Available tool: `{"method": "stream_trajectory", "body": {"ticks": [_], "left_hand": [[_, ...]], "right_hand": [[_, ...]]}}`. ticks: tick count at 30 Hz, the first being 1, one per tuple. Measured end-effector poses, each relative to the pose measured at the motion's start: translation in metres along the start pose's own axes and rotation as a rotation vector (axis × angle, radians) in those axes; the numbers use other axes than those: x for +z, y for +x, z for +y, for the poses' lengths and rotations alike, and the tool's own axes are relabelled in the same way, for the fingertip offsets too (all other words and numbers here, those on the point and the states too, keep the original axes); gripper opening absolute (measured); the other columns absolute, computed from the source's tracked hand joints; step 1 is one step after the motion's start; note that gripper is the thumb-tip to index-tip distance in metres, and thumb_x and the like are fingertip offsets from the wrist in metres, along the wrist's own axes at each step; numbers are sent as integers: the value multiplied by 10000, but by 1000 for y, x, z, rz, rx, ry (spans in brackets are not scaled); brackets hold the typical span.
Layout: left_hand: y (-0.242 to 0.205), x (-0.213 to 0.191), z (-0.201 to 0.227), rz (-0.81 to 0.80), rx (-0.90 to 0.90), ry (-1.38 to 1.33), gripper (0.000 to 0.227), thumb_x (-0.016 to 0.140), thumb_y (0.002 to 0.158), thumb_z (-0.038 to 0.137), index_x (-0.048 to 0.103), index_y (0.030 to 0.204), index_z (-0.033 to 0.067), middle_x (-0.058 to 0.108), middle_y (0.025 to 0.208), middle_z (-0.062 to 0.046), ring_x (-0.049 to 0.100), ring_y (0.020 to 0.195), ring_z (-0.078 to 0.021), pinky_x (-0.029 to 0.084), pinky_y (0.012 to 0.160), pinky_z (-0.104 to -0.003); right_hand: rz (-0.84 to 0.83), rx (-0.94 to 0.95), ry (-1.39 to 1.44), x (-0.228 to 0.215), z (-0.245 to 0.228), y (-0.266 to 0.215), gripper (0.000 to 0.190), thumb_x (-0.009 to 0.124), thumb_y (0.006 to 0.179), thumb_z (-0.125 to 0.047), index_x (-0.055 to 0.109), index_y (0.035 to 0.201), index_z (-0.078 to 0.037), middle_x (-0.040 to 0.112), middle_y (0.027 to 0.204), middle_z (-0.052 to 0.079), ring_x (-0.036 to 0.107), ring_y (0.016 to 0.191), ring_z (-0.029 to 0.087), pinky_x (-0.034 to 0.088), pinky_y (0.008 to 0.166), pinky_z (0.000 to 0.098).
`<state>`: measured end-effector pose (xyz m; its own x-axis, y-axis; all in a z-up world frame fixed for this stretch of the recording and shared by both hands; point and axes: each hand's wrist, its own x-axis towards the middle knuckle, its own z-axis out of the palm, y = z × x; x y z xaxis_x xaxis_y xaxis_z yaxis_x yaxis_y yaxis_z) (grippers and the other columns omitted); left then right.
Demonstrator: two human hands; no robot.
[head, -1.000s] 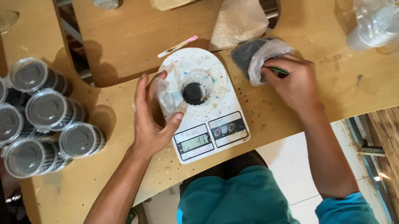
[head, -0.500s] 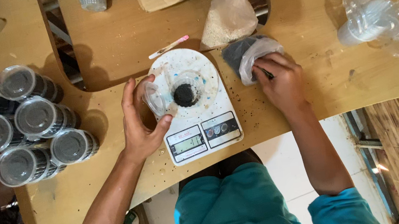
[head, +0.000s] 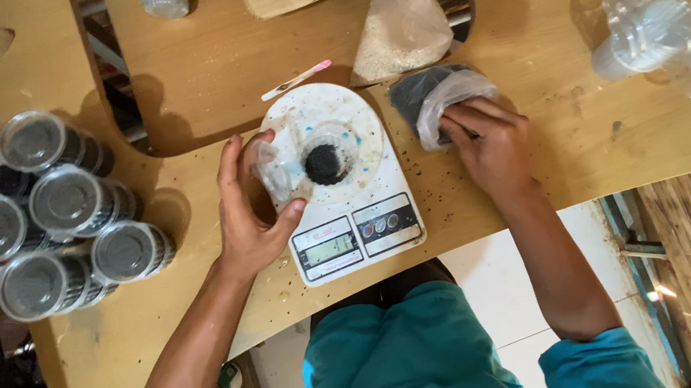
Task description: The person uses a green spoon to scoop a dark granular substance from a plastic bag onto a digital scale, checking the weight and adding small amounts until the desired measurement is reached.
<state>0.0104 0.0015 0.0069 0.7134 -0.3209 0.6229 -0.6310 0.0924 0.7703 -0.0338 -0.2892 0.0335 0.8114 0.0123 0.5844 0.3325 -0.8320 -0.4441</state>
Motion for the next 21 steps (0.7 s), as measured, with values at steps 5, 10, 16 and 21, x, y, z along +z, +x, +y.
{"method": "stream_trajectory", "body": {"ticks": [5, 10, 16, 21], "left_hand": [[-3, -3, 1, 21, -16, -41, 841, 673, 811, 169, 92, 1399, 16, 397, 1320, -222, 379, 1250, -297, 275, 1054, -460], [-4, -5, 7, -9, -53, 30, 834, 689, 794, 135, 122, 1384, -22, 416, 1321, -239, 416, 1245, -338, 290, 1047, -468], [-5, -5, 10, -23, -71, 91, 834, 692, 788, 186, 140, 1373, -34, 425, 1327, -218, 404, 1261, -325, 267, 1066, -447], [-5, -5, 10, -26, -57, 130, 827, 689, 797, 204, 144, 1374, -31, 432, 1331, -208, 404, 1262, -317, 260, 1069, -446]], "right_hand": [[58, -123, -18, 3, -2, -3, 59, 684, 861, -45, 708, 913, -62, 667, 824, 104, 638, 762, 318, 502, 659, 379], [163, -102, 2, 7, 4, -13, 61, 721, 876, -15, 726, 929, -44, 673, 835, 76, 648, 775, 282, 500, 723, 337], [162, -78, -8, 2, 5, -15, 33, 719, 883, -38, 717, 909, -59, 682, 837, 84, 655, 785, 298, 501, 698, 349], [184, -88, 26, -5, -1, -16, 31, 710, 883, -4, 712, 894, -33, 682, 836, 103, 654, 779, 316, 501, 710, 358]]}}
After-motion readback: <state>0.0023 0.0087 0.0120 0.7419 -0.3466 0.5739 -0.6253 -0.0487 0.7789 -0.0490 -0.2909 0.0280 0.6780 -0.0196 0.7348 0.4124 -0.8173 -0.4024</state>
